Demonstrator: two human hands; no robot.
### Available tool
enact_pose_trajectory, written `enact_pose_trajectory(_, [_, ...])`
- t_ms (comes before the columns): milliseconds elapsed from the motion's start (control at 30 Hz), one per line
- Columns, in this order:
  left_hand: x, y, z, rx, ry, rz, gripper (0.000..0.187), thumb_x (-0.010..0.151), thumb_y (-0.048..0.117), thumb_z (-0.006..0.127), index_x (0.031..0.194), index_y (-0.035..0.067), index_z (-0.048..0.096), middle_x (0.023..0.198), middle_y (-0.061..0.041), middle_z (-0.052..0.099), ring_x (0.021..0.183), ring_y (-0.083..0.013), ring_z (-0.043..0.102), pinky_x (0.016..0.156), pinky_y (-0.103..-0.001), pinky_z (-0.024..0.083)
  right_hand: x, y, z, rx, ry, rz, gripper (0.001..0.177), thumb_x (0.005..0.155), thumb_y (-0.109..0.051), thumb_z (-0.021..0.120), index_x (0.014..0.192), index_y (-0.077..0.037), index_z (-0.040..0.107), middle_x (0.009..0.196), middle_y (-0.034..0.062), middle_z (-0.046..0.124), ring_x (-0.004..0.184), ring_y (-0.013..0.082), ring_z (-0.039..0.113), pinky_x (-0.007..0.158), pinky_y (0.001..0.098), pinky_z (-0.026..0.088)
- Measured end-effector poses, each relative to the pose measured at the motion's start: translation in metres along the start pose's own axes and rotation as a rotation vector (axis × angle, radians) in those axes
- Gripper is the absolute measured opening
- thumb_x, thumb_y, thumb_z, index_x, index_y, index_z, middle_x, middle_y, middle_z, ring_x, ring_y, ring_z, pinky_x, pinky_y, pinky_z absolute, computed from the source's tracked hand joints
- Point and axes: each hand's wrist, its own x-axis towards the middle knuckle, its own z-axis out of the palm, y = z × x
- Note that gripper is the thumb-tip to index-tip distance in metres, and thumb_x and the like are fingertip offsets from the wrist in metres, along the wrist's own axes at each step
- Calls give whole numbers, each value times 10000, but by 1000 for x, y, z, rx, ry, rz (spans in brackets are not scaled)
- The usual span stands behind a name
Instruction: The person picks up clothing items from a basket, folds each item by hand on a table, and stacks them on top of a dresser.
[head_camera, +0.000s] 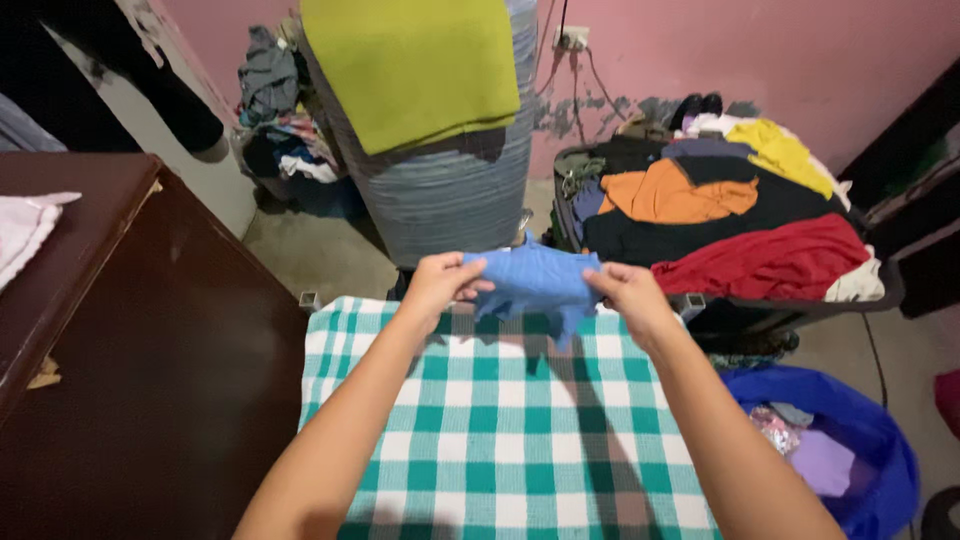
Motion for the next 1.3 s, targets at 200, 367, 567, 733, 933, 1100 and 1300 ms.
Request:
enact_pose_trajectory(200, [-2, -11, 1, -99, -4, 9, 163, 962, 182, 669, 959, 19, 678, 891, -107, 767, 801, -117, 744, 646, -205, 526, -2, 4, 7, -75, 110, 57, 167, 930, -223, 749, 927, -56, 760, 716, -52, 551, 611, 63, 407, 566, 272, 293])
enact_pose_trajectory(367, [2, -22, 4, -141, 88, 120, 265, 972, 244, 712, 960, -20, 721, 919, -85, 745, 803, -112, 674, 729, -233, 556, -5, 2, 11, 37, 97, -48, 182, 925, -236, 722, 973, -61, 738, 789, -30, 635, 644, 70, 530, 621, 247, 396])
enact_pose_trajectory(567, [-51, -110, -1, 130, 265, 141, 314, 848, 346, 789, 906, 39, 752, 810, -20, 723, 714, -107, 636, 670, -307, 515, -50, 83, 16, -111, -38, 113, 238, 909, -262, 714, 962, -33, 759, 829, 56, 716, 778, 154, 614, 738, 309, 478])
enact_pose_trajectory(733, [-111, -183, -2, 619, 296, -238, 462, 847, 426, 809, 716, 10, 658, 630, -88, 606, 569, -196, 509, 578, -398, 401, -94, 154, 35, -221, -121, 288, 202, 845, -241, 702, 949, -85, 777, 862, 6, 768, 799, 110, 671, 794, 298, 531])
enact_pose_trajectory(933, [-114, -189, 9, 84, 315, -362, 353, 835, 305, 805, 729, 6, 649, 665, -47, 693, 657, -149, 720, 634, -277, 559, -94, 146, 49, -405, -23, 441, 337, 865, -343, 815, 868, -13, 750, 755, 14, 656, 716, 120, 568, 713, 288, 475])
enact_pose_trajectory(1100, [-102, -212, 6, 159, 390, -378, 245, 773, 76, 765, 987, 35, 652, 865, -77, 694, 728, -174, 711, 653, -313, 613, -93, 140, 58, -639, -56, 257, 367, 787, -189, 816, 1099, -77, 658, 872, 97, 716, 797, 206, 678, 779, 365, 566])
enact_pose_trajectory(1300, [-86, -232, 15, -5, 411, -241, 547, 752, -7, 750, 1248, 65, 530, 967, -94, 592, 781, -197, 671, 630, -352, 638, -113, 114, 109, -633, -277, -616, 766, 701, -113, 844, 1390, -11, 526, 1496, 251, 454, 1381, 438, 411, 1087, 506, 385])
